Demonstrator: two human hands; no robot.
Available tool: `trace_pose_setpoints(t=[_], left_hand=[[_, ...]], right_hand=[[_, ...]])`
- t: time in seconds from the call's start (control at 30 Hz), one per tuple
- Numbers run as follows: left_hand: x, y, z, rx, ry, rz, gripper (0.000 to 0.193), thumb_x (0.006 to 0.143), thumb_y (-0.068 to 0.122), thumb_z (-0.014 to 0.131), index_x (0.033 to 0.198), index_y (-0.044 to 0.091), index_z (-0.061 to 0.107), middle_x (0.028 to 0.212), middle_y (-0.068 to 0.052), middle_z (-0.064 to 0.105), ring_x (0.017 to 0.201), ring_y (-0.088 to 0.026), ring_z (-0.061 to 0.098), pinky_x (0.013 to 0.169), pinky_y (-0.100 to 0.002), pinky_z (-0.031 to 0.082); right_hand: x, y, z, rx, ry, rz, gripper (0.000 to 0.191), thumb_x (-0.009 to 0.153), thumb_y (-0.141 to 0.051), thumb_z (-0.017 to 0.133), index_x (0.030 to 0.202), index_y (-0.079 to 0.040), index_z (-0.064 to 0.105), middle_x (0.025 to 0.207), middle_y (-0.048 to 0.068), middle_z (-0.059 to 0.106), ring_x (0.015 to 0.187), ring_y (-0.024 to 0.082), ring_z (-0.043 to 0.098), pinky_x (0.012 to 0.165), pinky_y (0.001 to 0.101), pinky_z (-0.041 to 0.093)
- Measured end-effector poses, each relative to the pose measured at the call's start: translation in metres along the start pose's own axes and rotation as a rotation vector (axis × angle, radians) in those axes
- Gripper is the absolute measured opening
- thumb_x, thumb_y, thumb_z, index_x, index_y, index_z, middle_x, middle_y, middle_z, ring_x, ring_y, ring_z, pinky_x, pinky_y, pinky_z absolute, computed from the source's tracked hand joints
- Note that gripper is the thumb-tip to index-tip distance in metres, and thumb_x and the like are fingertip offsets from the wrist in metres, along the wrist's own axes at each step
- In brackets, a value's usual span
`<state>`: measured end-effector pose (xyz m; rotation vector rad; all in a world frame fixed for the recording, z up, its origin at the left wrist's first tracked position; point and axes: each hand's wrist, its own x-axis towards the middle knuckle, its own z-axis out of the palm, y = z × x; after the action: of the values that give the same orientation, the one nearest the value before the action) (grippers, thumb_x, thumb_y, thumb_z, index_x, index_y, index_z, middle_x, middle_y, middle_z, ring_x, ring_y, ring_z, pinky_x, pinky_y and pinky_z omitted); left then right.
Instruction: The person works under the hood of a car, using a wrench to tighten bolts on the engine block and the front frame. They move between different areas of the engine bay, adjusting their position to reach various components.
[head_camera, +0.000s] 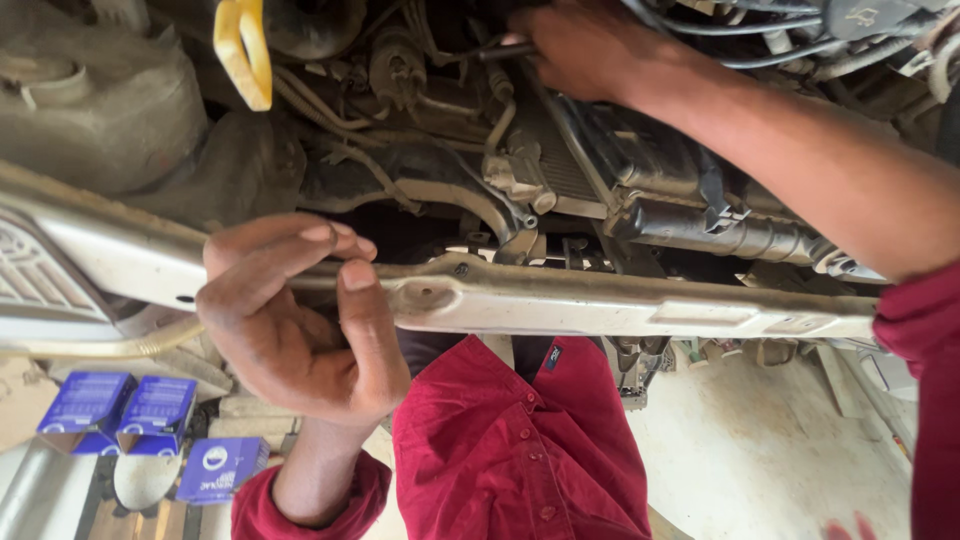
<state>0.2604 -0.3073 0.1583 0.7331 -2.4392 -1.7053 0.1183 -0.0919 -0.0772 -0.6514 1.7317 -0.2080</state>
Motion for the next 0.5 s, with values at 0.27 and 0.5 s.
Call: trace_pose_setpoints(t=[0.27, 0.5], left_hand=[[0.001, -0.003, 0.001, -0.012, 0.022, 0.014, 0.021, 0.109, -0.001, 0.059, 0.123, -0.004, 0.043, 0.117, -0.018, 0.055, 0.082, -0.013, 0.065, 0.069, -0.018, 0.057], [-0.002, -0.002, -0.001, 0.003, 0.006, 0.006, 0.024, 0.111, 0.001, 0.061, 0.126, -0.003, 0.043, 0.117, -0.018, 0.055, 0.083, -0.013, 0.064, 0.071, -0.019, 0.056]], right_hand=[[0.012, 0.011, 0.009, 0.047, 0.064, -0.117, 0.021, 0.11, -0.012, 0.052, 0.12, -0.004, 0.068, 0.078, 0.018, 0.069, 0.052, 0.022, 0.059, 0.048, 0.0389, 0.048], [0.006, 0.023, 0.0, 0.057, 0.118, -0.093, 0.021, 0.103, -0.007, 0.054, 0.119, -0.001, 0.067, 0.082, 0.018, 0.069, 0.054, 0.018, 0.06, 0.044, 0.0319, 0.048]])
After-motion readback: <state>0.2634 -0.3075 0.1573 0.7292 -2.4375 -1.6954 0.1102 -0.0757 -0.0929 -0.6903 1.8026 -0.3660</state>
